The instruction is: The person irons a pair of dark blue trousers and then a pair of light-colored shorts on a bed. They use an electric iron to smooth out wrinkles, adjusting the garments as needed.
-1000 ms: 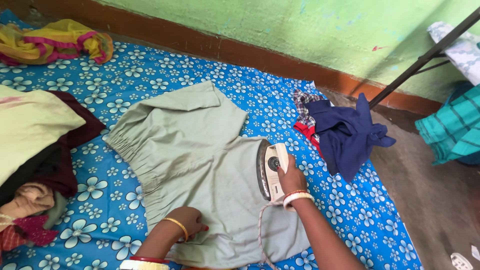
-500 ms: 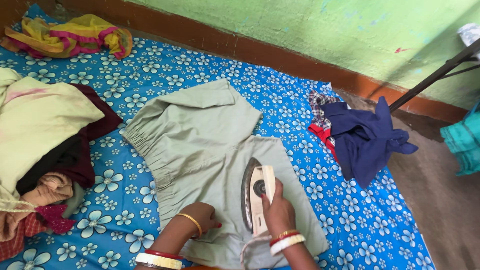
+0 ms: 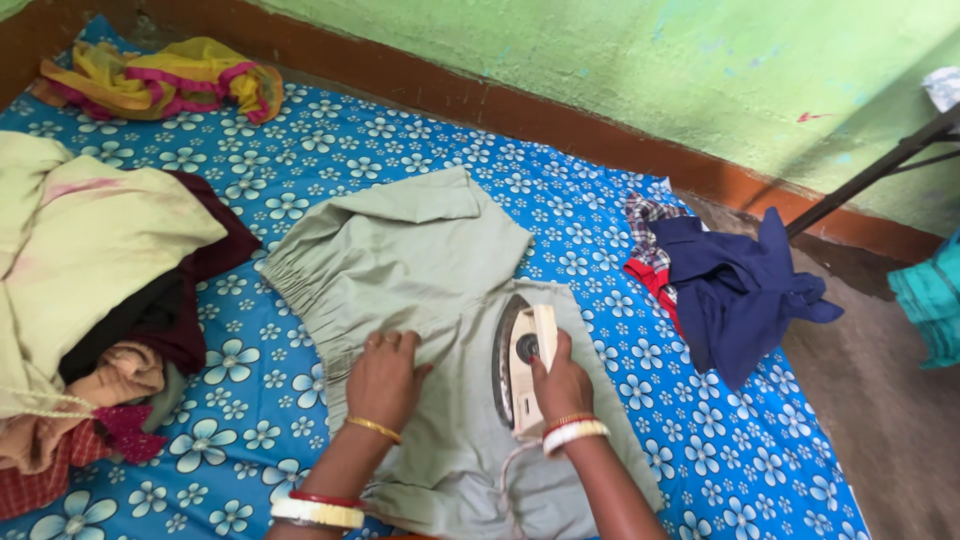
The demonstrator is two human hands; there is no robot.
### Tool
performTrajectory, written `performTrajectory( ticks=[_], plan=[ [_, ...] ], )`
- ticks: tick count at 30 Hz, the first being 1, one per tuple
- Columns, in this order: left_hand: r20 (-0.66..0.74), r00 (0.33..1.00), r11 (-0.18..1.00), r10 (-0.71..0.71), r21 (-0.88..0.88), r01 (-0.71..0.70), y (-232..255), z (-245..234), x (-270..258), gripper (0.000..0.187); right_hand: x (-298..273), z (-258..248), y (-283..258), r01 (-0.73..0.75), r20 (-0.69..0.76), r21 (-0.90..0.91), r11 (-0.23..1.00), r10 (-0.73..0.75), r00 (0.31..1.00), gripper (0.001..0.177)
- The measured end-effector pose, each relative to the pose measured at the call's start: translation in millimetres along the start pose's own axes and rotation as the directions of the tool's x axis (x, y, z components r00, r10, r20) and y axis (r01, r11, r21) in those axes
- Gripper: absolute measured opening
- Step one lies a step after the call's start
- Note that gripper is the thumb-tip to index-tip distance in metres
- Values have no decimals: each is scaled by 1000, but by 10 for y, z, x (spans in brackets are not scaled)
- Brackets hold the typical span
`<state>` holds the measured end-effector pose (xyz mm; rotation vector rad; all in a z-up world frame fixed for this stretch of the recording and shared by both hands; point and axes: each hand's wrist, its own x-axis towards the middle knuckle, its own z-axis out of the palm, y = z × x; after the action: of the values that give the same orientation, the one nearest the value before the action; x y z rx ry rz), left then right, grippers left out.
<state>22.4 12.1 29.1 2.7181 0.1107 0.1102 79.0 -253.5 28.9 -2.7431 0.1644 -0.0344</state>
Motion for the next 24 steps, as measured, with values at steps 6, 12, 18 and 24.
performTrajectory(
  ticks=[6,12,18,24],
  plan=[
    [399,886,947,-236,299,118,-190,-141,-27,95,-516,-84,-61,-55,72,55,997,51,996,65],
    [491,829,946,-269,297,132,-228,-131,-25,102,-863,-270,-482,5,18,151,989,-8,1000,65],
    [529,804,939,-273,330,102,-243,-128,12,102,-924,-103,-1019,389,-45,273,880,-392,919,62],
    [503,824,943,-259,317,102,-267,-93,-21,104,-591,115,-1091,390,29,71,918,-393,919,65]
  ],
)
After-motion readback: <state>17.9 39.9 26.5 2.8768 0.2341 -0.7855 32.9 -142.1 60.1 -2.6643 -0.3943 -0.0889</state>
